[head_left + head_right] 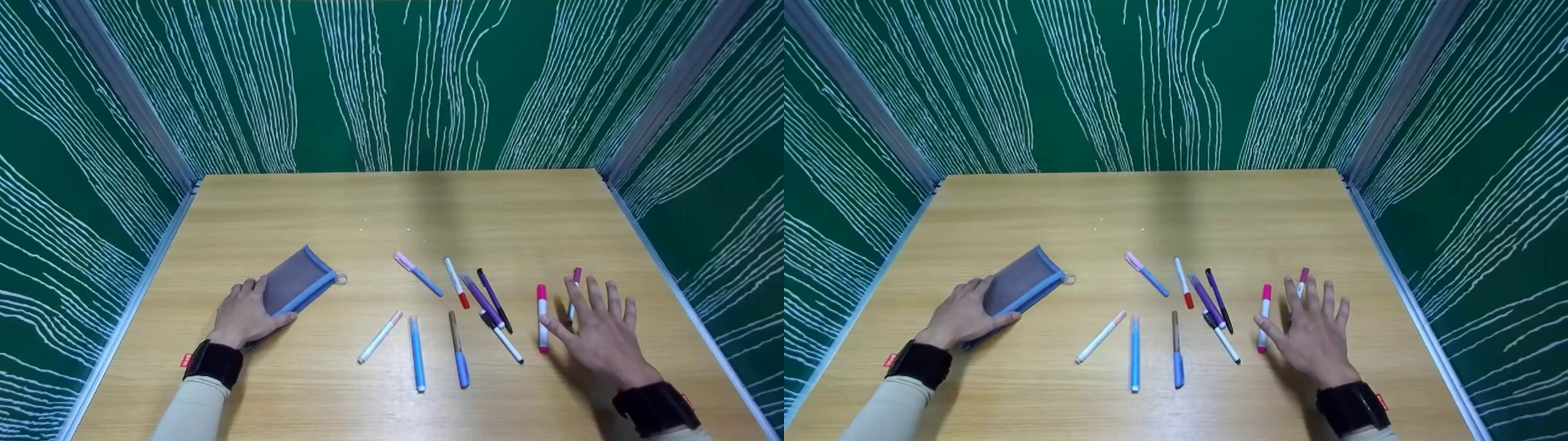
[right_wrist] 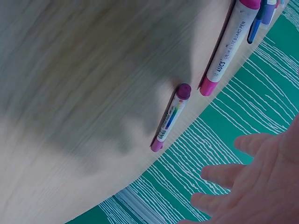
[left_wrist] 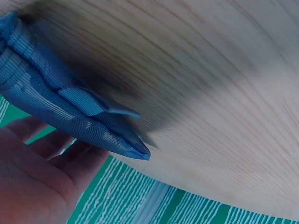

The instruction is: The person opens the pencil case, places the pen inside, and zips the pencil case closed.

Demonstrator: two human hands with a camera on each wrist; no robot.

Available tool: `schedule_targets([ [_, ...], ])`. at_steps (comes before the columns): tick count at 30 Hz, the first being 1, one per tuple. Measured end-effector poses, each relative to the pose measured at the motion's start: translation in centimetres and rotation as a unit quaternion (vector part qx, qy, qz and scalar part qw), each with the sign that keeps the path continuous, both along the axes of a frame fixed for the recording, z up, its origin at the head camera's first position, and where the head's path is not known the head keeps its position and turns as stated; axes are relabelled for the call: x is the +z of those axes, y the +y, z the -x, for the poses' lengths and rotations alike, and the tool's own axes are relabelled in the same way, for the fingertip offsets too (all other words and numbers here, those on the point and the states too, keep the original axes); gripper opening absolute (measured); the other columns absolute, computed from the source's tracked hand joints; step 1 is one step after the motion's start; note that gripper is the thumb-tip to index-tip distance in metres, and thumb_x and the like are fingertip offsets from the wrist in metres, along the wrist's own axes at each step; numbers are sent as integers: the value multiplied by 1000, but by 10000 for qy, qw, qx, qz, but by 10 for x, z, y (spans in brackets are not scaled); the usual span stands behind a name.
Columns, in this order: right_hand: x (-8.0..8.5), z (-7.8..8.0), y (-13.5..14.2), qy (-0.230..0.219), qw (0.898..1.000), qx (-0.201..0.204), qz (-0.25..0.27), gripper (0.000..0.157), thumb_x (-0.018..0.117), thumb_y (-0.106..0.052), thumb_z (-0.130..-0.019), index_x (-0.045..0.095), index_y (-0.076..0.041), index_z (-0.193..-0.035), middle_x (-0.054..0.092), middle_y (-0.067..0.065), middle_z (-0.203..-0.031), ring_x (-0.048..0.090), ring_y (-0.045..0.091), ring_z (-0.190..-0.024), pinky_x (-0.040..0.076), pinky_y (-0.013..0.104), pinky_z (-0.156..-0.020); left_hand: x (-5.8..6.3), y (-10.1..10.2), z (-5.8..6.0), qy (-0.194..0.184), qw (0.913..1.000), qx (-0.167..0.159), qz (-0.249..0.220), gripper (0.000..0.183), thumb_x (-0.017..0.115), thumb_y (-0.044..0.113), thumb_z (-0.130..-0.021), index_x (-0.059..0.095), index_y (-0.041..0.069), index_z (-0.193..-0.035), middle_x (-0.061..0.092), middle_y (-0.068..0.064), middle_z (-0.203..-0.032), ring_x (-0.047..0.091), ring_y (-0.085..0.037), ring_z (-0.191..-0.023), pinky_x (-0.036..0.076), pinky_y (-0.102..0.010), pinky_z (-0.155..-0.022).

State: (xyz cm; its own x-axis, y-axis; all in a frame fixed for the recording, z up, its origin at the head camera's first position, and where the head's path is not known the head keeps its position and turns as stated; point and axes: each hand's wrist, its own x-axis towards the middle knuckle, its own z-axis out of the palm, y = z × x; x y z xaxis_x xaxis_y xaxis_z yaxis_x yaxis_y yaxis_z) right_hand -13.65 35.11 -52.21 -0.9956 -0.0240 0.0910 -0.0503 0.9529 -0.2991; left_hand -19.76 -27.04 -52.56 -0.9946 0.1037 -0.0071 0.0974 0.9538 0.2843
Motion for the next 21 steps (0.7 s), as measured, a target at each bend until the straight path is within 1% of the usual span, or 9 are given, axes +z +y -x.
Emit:
schedule_targets([
  [4,1,0,0,-4,10000,4,-8,96,52,-68,-97,14,-10,-164,11,38,-161,-7,61,-147,-22,69,-110,2,4,-3,21,10000,61,45,109,76,69,-77,43,-7,-148,50,-33,-137,50,-49,-122,44,-66,-97],
  [9,1,0,-1,30,10000,23,-40,95,52,-68,-97,16,-9,-163,12,37,-161,-6,60,-148,-20,70,-110,4,10,-6,81,9997,106,227,110,74,73,-77,45,-7,-146,53,-33,-133,54,-48,-117,49,-65,-91],
  [15,1,-1,-3,118,9999,112,10,94,53,-66,-98,19,-8,-163,15,38,-160,-5,60,-148,-20,70,-111,6,20,-11,153,9985,197,483,112,70,79,-75,49,-8,-142,59,-32,-123,59,-47,-108,53,-63,-81],
  [21,0,-1,-7,83,9999,86,-30,95,52,-68,-97,17,-8,-163,13,38,-161,-7,59,-148,-21,70,-111,8,34,-17,146,9981,326,510,113,67,82,-75,51,-10,-140,61,-30,-117,62,-45,-104,54,-60,-79],
])
